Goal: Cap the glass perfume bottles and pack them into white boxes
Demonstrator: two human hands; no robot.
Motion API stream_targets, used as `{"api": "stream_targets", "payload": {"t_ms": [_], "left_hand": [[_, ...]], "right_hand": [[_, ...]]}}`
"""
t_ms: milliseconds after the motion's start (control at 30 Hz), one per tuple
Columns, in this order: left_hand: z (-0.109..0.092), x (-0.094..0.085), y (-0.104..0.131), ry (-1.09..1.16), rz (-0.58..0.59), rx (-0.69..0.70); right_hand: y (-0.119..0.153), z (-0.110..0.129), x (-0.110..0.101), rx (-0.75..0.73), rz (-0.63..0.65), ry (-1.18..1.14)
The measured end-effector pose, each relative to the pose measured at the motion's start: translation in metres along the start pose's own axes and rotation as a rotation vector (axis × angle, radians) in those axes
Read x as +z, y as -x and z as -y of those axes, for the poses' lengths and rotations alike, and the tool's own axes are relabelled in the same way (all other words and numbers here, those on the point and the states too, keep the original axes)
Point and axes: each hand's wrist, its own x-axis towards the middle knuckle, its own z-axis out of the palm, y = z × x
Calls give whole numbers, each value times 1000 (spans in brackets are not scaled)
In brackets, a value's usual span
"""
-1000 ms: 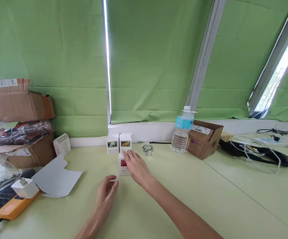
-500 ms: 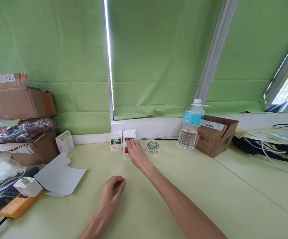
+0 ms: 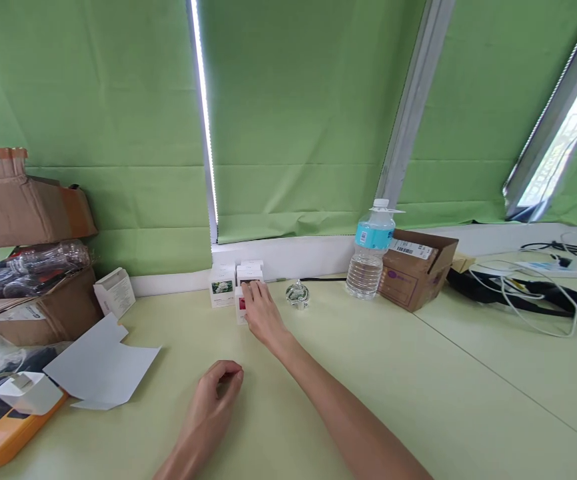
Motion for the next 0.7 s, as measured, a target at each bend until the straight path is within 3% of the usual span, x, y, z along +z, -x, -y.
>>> {"api": "stream_targets", "payload": {"t_ms": [467, 700], "left_hand": [[4, 3, 0, -7, -2, 20], [-5, 1, -1, 23, -26, -20]], "right_hand": [[-7, 9, 4, -3, -6, -4], [-19, 22, 19, -32, -16, -22]]}}
